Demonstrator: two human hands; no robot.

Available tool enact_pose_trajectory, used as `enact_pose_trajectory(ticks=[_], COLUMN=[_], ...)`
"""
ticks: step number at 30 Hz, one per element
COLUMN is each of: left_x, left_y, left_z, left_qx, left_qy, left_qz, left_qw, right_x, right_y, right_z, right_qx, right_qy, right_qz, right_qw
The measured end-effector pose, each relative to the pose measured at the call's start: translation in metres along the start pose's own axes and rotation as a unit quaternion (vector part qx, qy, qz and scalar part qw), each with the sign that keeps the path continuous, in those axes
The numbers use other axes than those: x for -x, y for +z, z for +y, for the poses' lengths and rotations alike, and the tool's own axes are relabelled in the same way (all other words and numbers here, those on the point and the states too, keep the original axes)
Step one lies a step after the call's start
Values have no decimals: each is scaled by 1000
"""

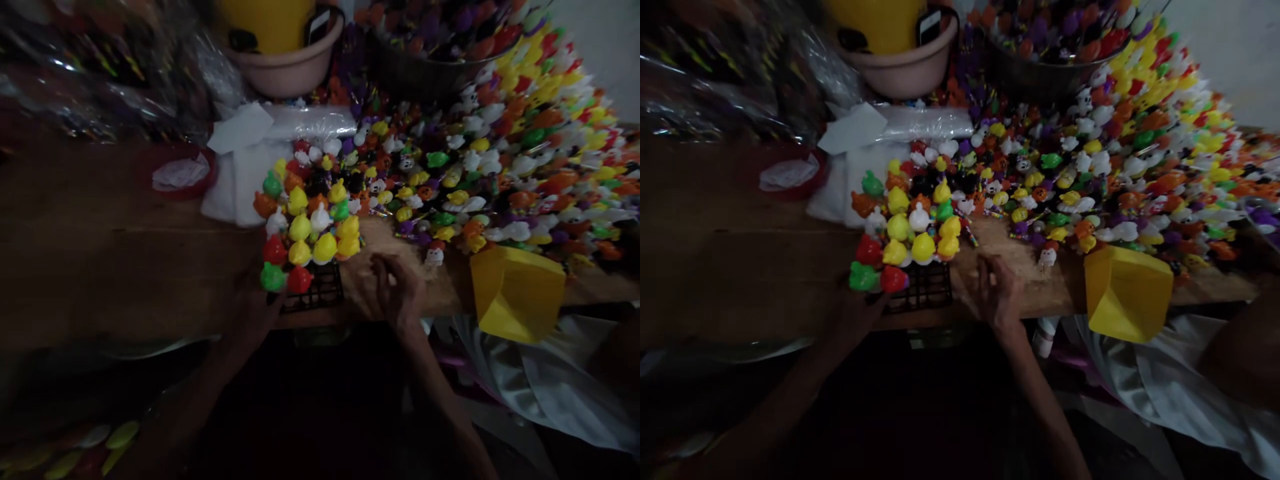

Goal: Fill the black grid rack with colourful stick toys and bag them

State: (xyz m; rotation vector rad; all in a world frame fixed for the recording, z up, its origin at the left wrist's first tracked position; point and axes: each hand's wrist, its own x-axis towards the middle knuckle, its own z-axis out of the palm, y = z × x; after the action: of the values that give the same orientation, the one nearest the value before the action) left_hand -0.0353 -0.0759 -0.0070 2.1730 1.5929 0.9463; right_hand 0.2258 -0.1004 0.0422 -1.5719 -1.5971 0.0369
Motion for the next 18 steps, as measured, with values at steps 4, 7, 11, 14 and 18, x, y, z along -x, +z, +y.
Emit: enact_pose_trajectory(ticks=[4, 7, 11, 14, 18], left_x=[8, 11, 11, 4, -9], left_y=[-10, -16, -15, -4, 8], left_z=[-1, 1, 4, 8, 14], left_qx=[-49, -69, -71, -43, -20], left_qy=[-8, 1, -15, -33, -26], left_qz=[-23, -11, -14, 5, -5], left_qw=[999, 998, 997, 999, 999], right_x=[-54, -92, -116, -119, -128], right_y=[1, 28, 53, 57, 57], right_z=[51, 77, 94, 107, 119], right_qx=[92, 156, 219, 189, 129], right_qy=[-9, 7, 38, 19, 8], right_qz=[-21, -37, -26, -23, -26], right_qw=[996, 987, 975, 982, 991])
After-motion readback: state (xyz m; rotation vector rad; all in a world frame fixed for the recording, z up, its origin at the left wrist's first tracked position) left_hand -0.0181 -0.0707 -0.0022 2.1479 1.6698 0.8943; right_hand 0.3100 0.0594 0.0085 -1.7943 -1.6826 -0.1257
